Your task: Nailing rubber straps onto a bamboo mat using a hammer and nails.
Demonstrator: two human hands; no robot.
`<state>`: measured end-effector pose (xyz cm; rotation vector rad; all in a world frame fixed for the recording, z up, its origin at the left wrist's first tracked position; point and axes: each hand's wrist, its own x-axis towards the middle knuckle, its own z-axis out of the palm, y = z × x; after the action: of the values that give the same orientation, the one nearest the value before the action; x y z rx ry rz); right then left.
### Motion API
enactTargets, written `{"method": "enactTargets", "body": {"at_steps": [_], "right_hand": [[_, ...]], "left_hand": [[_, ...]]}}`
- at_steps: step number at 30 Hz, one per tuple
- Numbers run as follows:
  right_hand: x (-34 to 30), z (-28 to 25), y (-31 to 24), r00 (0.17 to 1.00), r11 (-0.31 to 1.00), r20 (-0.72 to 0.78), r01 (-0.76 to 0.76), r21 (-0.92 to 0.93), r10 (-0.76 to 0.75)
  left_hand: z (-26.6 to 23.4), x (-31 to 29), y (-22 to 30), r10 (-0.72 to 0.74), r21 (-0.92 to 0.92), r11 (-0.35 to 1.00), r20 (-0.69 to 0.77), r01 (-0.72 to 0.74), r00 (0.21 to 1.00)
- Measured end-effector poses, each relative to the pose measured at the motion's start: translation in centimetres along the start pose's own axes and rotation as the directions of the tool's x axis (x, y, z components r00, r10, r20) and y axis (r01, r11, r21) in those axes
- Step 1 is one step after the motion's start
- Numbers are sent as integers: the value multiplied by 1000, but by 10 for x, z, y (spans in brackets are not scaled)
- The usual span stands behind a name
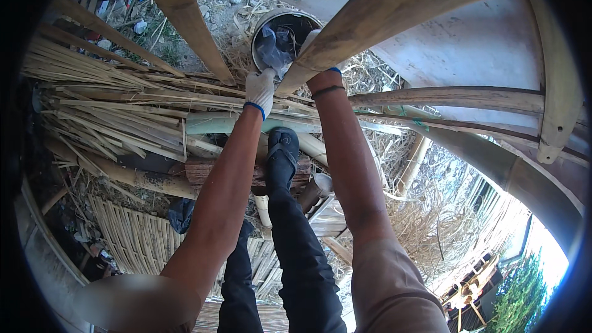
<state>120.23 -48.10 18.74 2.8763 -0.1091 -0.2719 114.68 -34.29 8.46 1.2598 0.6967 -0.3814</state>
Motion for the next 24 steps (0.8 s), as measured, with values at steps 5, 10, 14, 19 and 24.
{"method": "enactTargets", "body": {"at_steps": [5,10,14,19,24], "right_hand": [[11,-11,-1,943,889,-284,272,369,-171],[13,-6,-36,945,589,-195,317,743,-262],[29,33,-36,935,785,229,76,614,-269],[20,38,-30,962,538,-44,188,822,-270],[-1,12,-11,950,176,83,-31,984,-300]], "left_hand": [[0,-1,-3,38,-113,993,76,-29,996],[-13,8,-5,86,-120,989,41,-81,995],[4,-7,3,83,-110,991,44,-78,996],[4,-3,4,95,52,994,68,-98,993],[3,3,2,111,26,993,77,-114,991]]}}
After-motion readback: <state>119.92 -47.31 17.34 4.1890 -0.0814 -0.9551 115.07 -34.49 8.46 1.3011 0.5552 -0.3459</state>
